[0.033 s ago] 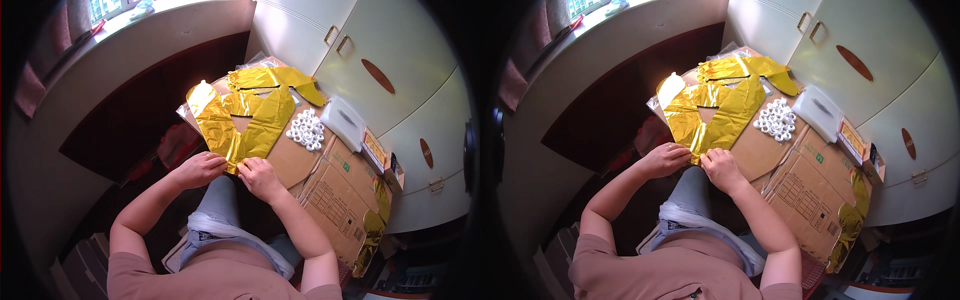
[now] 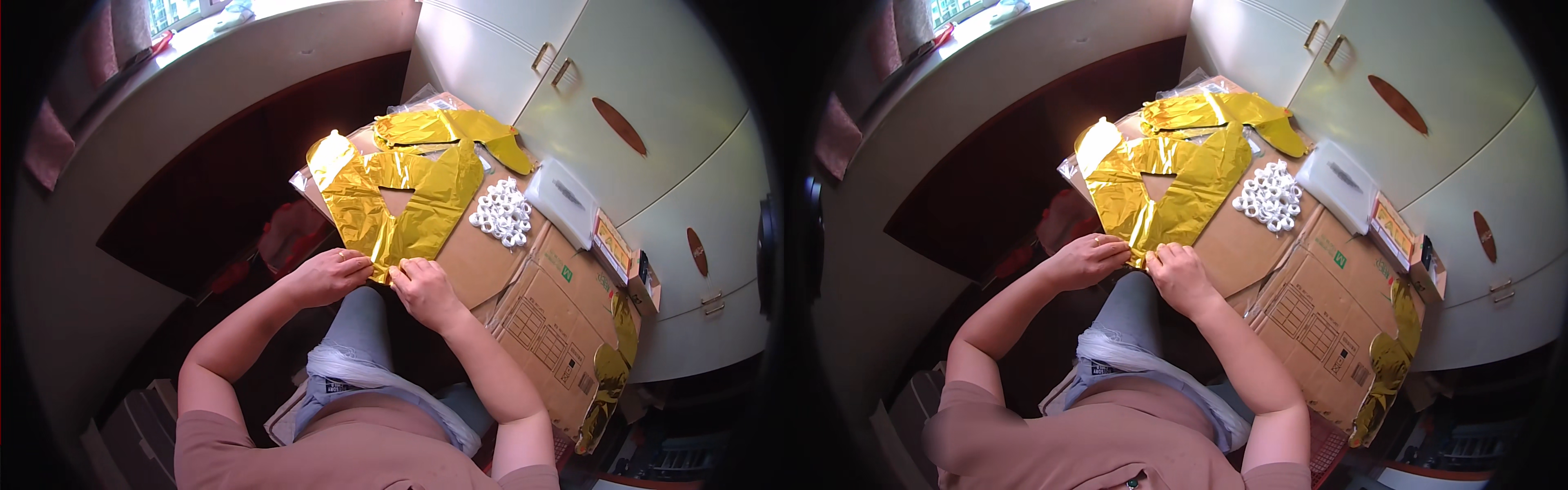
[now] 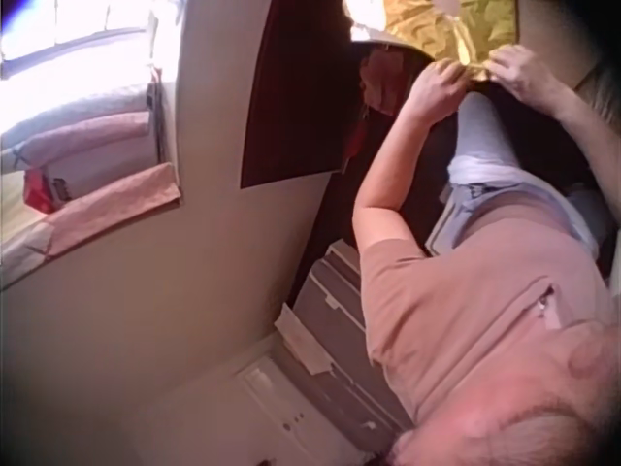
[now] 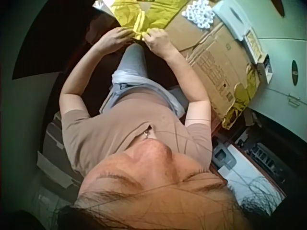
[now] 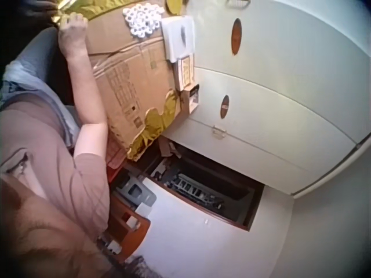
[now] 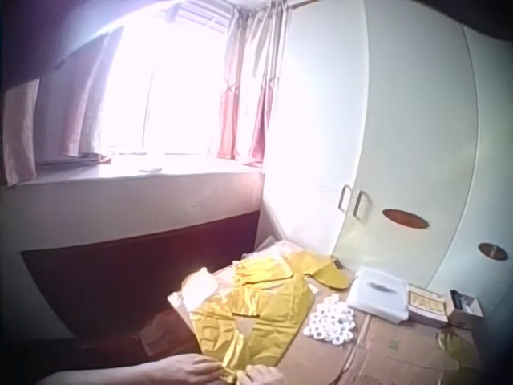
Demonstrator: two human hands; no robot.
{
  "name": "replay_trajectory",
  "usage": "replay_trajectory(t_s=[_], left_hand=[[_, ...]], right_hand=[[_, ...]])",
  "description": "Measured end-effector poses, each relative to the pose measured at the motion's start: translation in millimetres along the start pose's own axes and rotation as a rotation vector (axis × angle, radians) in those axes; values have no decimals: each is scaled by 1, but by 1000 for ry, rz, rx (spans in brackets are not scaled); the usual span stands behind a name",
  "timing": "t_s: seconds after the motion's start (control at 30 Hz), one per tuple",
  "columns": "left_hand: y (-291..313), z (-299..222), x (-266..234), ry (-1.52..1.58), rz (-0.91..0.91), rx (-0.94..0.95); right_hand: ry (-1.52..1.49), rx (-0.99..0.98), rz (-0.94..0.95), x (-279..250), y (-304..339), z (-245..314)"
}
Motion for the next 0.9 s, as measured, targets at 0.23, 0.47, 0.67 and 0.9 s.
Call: replay_trajectory(t_s=[0.23, 0.47, 0.67, 0.9], left_hand=[[8, 17, 2, 209, 139, -30], [-9, 64, -5, 785, 293, -656], [-15, 69, -6, 772, 171, -594], [-15, 67, -1, 793, 61, -741]], right_hand=[[109, -59, 11, 7, -2, 3], [-181, 192, 141, 3, -19, -19], [-339, 440, 226, 0, -29, -30], [-468, 595, 341, -2, -38, -38]])
Point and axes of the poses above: each hand's wrist, its own y-axis away from the middle knuckle, its own x-axis out of the palm, z = x × y, the point moved 4 cm from there along -y, towards the middle knuckle, and after that the axes turned 12 degrees about x, right-handed, at the moved point
